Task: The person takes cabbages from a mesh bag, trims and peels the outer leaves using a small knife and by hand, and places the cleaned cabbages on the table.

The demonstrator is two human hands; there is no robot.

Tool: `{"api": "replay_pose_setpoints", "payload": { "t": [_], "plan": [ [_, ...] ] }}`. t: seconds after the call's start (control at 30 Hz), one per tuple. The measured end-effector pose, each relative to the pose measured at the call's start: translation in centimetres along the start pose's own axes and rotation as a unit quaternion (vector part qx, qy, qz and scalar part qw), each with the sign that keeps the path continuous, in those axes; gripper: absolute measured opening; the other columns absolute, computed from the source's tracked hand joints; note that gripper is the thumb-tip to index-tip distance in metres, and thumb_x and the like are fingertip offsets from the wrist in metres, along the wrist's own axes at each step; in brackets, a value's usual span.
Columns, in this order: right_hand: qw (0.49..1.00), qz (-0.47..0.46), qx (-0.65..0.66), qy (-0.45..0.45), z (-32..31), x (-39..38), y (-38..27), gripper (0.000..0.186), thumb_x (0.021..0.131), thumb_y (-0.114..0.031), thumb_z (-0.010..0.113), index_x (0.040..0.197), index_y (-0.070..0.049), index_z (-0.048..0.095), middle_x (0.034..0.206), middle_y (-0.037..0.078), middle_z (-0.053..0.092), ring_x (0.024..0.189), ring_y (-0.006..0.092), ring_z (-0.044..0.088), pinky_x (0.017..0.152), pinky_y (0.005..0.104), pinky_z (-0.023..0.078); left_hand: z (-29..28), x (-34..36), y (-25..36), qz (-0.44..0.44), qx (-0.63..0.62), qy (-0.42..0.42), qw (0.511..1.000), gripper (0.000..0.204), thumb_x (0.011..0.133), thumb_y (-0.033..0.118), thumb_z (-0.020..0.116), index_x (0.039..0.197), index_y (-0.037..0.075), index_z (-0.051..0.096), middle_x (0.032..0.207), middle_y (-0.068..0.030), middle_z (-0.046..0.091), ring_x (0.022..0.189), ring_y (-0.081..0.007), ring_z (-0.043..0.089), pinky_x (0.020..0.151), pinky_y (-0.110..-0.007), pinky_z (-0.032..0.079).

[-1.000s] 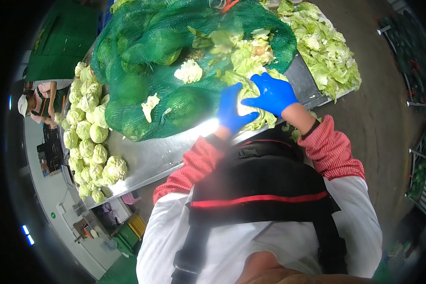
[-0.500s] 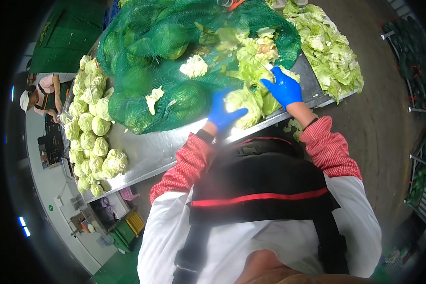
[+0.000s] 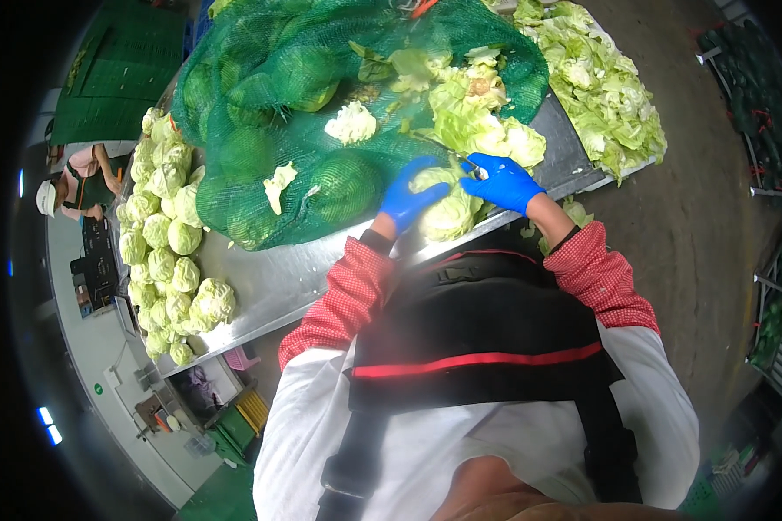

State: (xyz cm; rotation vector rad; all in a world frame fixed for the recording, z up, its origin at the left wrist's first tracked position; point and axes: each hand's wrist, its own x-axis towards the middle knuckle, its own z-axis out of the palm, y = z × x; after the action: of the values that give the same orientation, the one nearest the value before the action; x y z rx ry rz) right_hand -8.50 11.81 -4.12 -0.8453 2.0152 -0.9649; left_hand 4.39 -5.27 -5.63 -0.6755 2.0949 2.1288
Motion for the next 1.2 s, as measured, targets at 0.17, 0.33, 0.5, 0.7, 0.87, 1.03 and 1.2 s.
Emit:
{"api": "replay_pose_setpoints", "payload": {
  "t": [0.17, 0.33, 0.5, 0.7, 0.87, 1.03, 1.2],
  "plan": [
    [0.983, 0.021, -0.133, 0.124, -0.7, 1.9, 3.9, 0.036, 0.079, -0.032, 0.051, 0.110, -0.013, 0.054, 0.089, 0.018, 0.062, 0.081, 0.0365, 0.059, 0.072, 0.0439, 0.047, 0.0, -0.7, 0.6, -0.031, -0.126, 0.056, 0.990, 0.041, 0.081, 0.021, 0.064, 0.117, 0.007, 0.049, 0.109, -0.0062, 0.057, 0.099, -0.0169, 0.055, 0.087, -0.031, 0.045],
    [0.935, 0.044, -0.138, 0.325, -4.9, 1.5, 2.5, 0.049, 0.082, -0.043, 0.054, 0.118, -0.010, 0.048, 0.098, 0.020, 0.060, 0.084, 0.0359, 0.060, 0.069, 0.0423, 0.049, 1.7, -1.4, 3.5, -0.157, -0.534, 0.011, 0.831, 0.063, 0.084, 0.057, 0.044, 0.127, 0.012, 0.044, 0.120, -0.0111, 0.053, 0.111, -0.0291, 0.051, 0.090, -0.045, 0.044],
    [0.990, 0.039, -0.098, 0.099, -1.5, -1.0, -3.4, 0.078, 0.073, -0.066, 0.052, 0.130, -0.014, 0.039, 0.118, 0.018, 0.053, 0.108, 0.0345, 0.052, 0.091, 0.0398, 0.041, 2.9, -1.0, 3.0, -0.142, -0.308, 0.010, 0.941, 0.076, 0.081, 0.068, 0.036, 0.131, 0.011, 0.037, 0.117, -0.0176, 0.053, 0.104, -0.0336, 0.055, 0.084, -0.044, 0.047],
    [0.989, -0.013, -0.103, 0.104, -3.6, -0.2, 0.1, 0.054, 0.084, -0.052, 0.046, 0.126, -0.018, 0.043, 0.116, 0.018, 0.054, 0.106, 0.0336, 0.052, 0.088, 0.0405, 0.042, 3.0, 0.9, 4.2, 0.188, 0.295, 0.160, 0.923, 0.080, 0.067, 0.036, 0.075, 0.127, -0.001, 0.036, 0.120, -0.0211, 0.045, 0.112, -0.0319, 0.044, 0.092, -0.039, 0.039],
    [0.957, -0.053, -0.169, 0.228, -2.2, -1.5, 0.8, 0.031, 0.089, -0.033, 0.042, 0.113, -0.015, 0.050, 0.093, 0.015, 0.059, 0.081, 0.0348, 0.059, 0.069, 0.0423, 0.048, 4.8, 3.6, 5.1, 0.208, 0.463, 0.102, 0.856, 0.092, 0.058, 0.044, 0.075, 0.127, -0.004, 0.036, 0.112, -0.0240, 0.045, 0.105, -0.0362, 0.045, 0.091, -0.043, 0.038],
    [0.895, -0.069, -0.320, 0.304, -0.9, -4.7, 1.0, 0.010, 0.083, -0.014, 0.045, 0.090, -0.009, 0.049, 0.074, 0.014, 0.055, 0.051, 0.0300, 0.057, 0.043, 0.0374, 0.047, 4.9, 5.8, 6.0, 0.085, 0.476, 0.129, 0.866, 0.091, 0.057, 0.047, 0.074, 0.123, -0.004, 0.038, 0.106, -0.0259, 0.046, 0.096, -0.0366, 0.051, 0.081, -0.039, 0.045],
    [0.898, -0.040, -0.333, 0.283, -0.1, -2.5, 2.8, 0.010, 0.081, -0.012, 0.047, 0.089, -0.007, 0.049, 0.069, 0.015, 0.055, 0.052, 0.0293, 0.059, 0.043, 0.0384, 0.047, 5.8, 6.0, 6.5, 0.061, 0.507, 0.132, 0.849, 0.092, 0.057, 0.049, 0.074, 0.123, -0.003, 0.037, 0.106, -0.0270, 0.047, 0.097, -0.0382, 0.052, 0.080, -0.040, 0.046]
  ]
}}
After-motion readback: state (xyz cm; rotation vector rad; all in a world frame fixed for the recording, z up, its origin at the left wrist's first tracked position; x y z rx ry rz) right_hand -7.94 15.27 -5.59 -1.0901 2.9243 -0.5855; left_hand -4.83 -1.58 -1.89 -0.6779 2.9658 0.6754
